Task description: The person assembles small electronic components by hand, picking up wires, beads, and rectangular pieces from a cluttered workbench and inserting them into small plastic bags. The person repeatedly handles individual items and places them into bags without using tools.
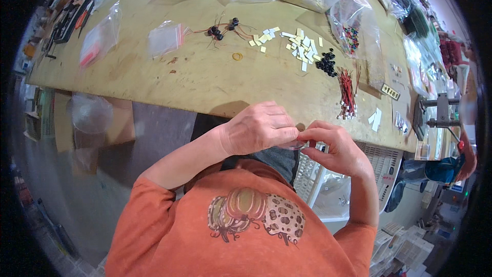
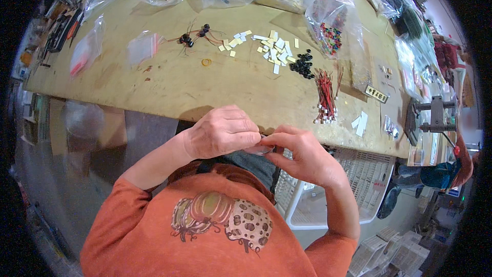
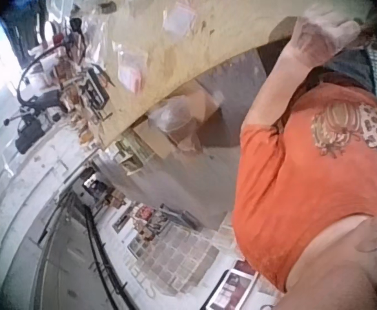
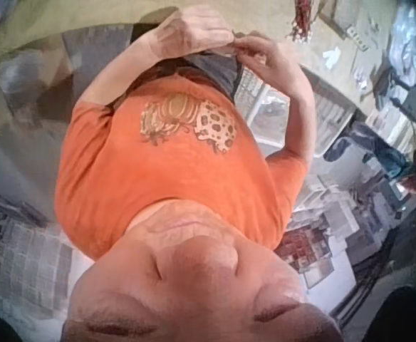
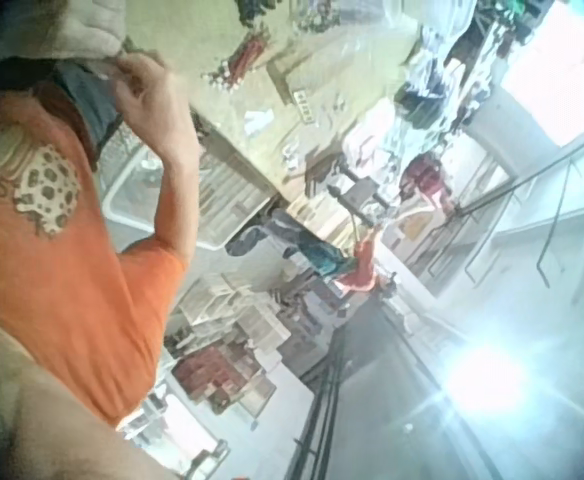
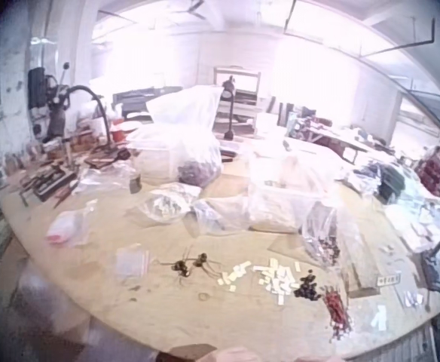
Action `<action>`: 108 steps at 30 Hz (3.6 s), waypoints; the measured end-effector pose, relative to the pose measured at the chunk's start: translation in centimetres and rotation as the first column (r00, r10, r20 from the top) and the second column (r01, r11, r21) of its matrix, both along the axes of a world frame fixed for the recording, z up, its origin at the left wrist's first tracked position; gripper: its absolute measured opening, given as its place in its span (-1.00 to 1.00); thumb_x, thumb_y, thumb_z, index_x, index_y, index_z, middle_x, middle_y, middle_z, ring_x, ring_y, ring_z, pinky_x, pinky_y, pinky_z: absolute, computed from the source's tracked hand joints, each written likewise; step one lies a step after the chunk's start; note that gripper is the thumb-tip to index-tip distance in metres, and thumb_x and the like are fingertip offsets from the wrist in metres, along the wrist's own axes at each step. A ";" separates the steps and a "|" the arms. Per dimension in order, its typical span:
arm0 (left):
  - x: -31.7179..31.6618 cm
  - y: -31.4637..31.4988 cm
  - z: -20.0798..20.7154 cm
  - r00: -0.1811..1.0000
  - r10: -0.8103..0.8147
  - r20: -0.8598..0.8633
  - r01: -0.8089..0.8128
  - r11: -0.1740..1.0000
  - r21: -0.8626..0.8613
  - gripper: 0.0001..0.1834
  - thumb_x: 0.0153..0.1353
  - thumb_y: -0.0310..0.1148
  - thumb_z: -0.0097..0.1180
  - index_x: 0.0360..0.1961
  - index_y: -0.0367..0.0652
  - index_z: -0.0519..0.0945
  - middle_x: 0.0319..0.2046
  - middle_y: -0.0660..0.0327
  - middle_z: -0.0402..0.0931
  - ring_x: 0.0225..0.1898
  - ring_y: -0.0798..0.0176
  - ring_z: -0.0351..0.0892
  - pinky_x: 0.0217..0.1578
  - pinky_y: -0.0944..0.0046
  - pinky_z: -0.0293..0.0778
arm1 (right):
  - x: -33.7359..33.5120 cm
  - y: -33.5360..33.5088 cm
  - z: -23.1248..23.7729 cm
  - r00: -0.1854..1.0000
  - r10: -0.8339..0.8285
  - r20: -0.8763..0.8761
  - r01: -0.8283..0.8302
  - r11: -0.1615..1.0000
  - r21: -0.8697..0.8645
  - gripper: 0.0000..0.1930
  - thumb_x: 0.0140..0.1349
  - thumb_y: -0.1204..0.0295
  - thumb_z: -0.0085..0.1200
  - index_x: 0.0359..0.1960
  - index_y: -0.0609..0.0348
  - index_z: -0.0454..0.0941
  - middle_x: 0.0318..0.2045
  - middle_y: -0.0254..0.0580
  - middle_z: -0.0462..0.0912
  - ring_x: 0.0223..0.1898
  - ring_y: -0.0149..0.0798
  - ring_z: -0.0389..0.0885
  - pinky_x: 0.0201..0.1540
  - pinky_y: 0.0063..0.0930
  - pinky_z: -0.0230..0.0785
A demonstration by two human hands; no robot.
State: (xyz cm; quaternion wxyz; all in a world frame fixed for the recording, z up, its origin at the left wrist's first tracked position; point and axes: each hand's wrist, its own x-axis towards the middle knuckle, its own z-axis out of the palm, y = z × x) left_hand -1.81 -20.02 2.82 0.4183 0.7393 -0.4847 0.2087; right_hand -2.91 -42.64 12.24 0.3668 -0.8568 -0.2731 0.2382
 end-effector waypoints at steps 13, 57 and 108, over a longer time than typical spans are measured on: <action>-0.3 0.1 1.6 0.975 -0.173 -0.141 0.176 0.984 0.009 -0.84 0.01 -0.39 0.33 -0.35 -0.06 0.63 -0.38 0.31 0.58 -0.35 0.20 0.59 -0.29 0.19 0.49 | -0.5 -1.3 -1.4 0.947 0.215 0.237 -0.214 0.976 -0.029 -0.84 0.03 0.41 0.31 -0.32 0.03 0.67 -0.30 -0.37 0.62 -0.13 -0.15 0.54 0.00 -0.23 0.30; 2.6 0.7 -0.5 0.985 0.140 -0.103 -0.142 0.990 -0.011 -0.84 0.04 -0.40 0.40 -0.43 -0.08 0.60 -0.59 0.27 0.47 -0.49 0.17 0.51 -0.41 0.17 0.38 | 12.3 -5.1 -7.3 0.733 -0.497 0.464 0.609 0.784 -0.121 -0.86 0.08 0.49 0.17 -0.34 0.30 0.60 -0.35 0.11 0.69 -0.22 0.10 0.68 -0.10 -0.14 0.51; 2.0 1.1 -0.2 0.992 0.121 0.043 -0.119 0.992 -0.045 -0.80 0.02 -0.34 0.37 -0.32 -0.06 0.64 -0.48 0.34 0.52 -0.40 0.27 0.55 -0.29 0.24 0.45 | 1.3 1.6 -1.2 0.948 -0.085 0.307 0.091 0.996 -0.006 -0.86 0.12 0.56 0.24 -0.26 0.21 0.61 -0.33 -0.08 0.57 -0.26 0.04 0.61 -0.22 -0.19 0.49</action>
